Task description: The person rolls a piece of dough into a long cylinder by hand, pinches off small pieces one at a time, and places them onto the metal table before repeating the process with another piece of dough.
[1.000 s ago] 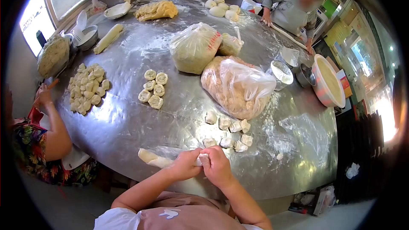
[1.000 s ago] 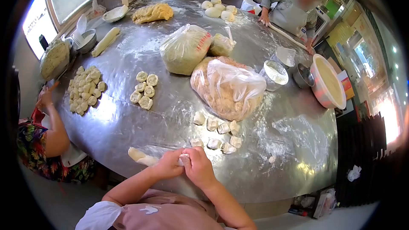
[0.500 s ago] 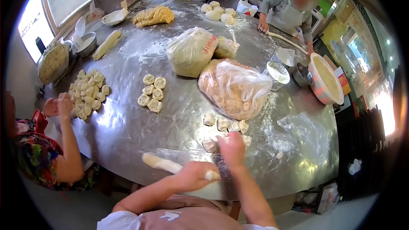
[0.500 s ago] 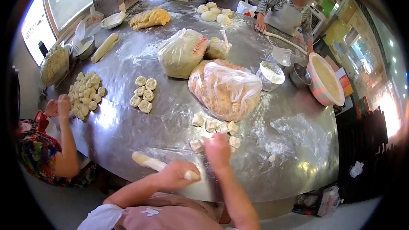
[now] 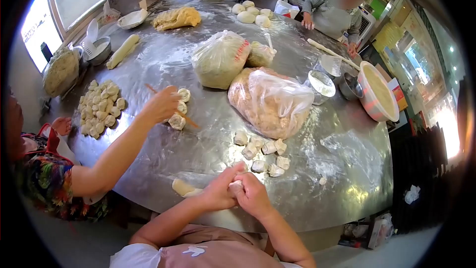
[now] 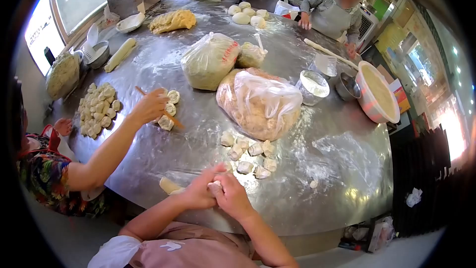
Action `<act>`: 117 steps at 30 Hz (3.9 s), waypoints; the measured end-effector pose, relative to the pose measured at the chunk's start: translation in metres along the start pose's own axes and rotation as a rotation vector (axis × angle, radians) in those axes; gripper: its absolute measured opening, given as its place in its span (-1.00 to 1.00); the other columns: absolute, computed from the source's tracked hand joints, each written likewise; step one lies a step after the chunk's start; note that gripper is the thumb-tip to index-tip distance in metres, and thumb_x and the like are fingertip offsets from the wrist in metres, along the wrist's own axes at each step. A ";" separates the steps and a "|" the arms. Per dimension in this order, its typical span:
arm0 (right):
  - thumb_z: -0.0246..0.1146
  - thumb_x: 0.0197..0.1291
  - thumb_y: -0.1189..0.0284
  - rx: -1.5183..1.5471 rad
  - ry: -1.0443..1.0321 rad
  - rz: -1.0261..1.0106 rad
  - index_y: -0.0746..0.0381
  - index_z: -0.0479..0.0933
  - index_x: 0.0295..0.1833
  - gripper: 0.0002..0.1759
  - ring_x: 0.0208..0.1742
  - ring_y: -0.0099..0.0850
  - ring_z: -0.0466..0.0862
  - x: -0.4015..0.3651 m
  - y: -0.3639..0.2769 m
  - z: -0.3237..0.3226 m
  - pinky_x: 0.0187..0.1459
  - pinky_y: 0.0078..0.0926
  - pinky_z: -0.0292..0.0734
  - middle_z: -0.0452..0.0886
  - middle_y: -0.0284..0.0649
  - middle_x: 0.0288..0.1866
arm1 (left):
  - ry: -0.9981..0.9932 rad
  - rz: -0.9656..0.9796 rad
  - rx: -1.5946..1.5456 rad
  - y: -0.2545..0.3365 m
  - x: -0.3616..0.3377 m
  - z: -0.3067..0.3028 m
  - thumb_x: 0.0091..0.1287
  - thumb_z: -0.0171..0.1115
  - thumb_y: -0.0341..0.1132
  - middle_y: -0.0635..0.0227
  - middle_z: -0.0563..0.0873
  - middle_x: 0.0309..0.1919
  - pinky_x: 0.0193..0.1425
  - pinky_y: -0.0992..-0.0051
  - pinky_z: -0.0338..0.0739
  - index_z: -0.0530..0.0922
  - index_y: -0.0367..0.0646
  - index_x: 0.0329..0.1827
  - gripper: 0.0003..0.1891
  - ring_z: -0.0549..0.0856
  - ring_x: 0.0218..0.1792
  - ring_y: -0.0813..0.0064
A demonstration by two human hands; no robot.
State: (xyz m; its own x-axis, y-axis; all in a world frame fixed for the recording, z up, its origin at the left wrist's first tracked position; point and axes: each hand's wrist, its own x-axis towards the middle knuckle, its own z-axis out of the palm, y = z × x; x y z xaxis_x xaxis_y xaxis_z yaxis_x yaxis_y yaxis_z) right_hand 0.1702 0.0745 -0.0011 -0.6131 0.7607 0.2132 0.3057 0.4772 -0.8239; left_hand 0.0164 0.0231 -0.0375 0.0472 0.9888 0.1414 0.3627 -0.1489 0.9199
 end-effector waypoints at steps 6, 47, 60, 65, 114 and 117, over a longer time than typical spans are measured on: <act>0.36 0.31 0.37 -0.102 0.181 -0.155 0.23 0.56 -0.05 -0.79 -0.27 -0.10 0.64 0.005 -0.008 0.006 -0.25 -0.24 0.59 0.57 -0.09 -0.25 | -0.039 -0.126 -0.043 -0.003 -0.005 -0.001 0.20 0.38 -0.29 0.00 0.73 -0.13 0.00 0.16 0.61 0.57 -0.15 0.09 -0.61 0.72 -0.07 -0.07; 0.44 0.24 0.33 -0.239 0.264 -0.118 0.20 0.54 -0.15 -0.75 -0.35 -0.12 0.64 0.003 -0.017 0.014 -0.35 -0.25 0.58 0.58 -0.13 -0.28 | -0.166 -0.161 -0.014 0.020 0.000 -0.016 0.23 0.32 -0.35 0.00 0.76 -0.18 -0.05 0.22 0.62 0.64 -0.20 -0.05 -0.76 0.75 -0.11 -0.05; 0.47 0.17 0.32 -0.655 0.395 -0.186 0.25 0.55 0.09 -0.57 0.01 -0.05 0.65 0.034 0.023 -0.037 0.00 -0.17 0.57 0.61 0.01 0.01 | -0.107 -0.148 0.069 0.027 0.003 -0.014 0.31 0.40 -0.26 0.09 0.73 0.00 0.20 0.16 0.57 0.49 -0.10 0.36 -0.45 0.68 0.07 -0.01; 0.39 0.25 0.36 -0.168 0.049 -0.090 0.26 0.50 0.19 -0.56 -0.02 -0.06 0.64 0.005 0.001 -0.005 0.02 -0.19 0.56 0.59 0.02 0.02 | 0.007 -0.099 0.036 0.009 0.006 -0.001 0.14 0.48 -0.33 -0.01 0.40 0.44 0.39 0.15 0.45 -0.23 -0.16 0.70 0.18 0.53 0.32 -0.05; 0.37 0.32 0.39 -0.164 0.245 -0.135 0.22 0.56 -0.09 -0.82 -0.37 -0.16 0.60 0.009 -0.013 0.016 -0.36 -0.29 0.53 0.54 -0.14 -0.28 | -0.027 -0.175 -0.019 0.008 -0.003 -0.010 0.16 0.34 -0.36 0.01 0.73 -0.16 -0.01 0.12 0.59 0.60 -0.18 -0.01 -0.68 0.71 -0.08 -0.09; 0.40 0.26 0.42 -0.214 0.266 -0.120 0.23 0.55 -0.15 -0.82 -0.38 -0.15 0.58 0.009 -0.019 0.018 -0.38 -0.29 0.48 0.54 -0.15 -0.33 | -0.080 -0.233 0.014 0.024 -0.001 -0.017 0.18 0.32 -0.35 0.05 0.74 -0.21 -0.05 0.12 0.60 0.64 -0.15 -0.09 -0.76 0.71 -0.14 -0.06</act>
State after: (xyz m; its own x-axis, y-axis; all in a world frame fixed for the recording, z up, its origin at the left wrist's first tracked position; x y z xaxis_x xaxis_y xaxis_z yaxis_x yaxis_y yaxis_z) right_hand 0.1458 0.0644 0.0066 -0.4511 0.7681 0.4545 0.4057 0.6300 -0.6622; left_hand 0.0096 0.0190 -0.0097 0.0340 0.9940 -0.1039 0.3856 0.0829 0.9189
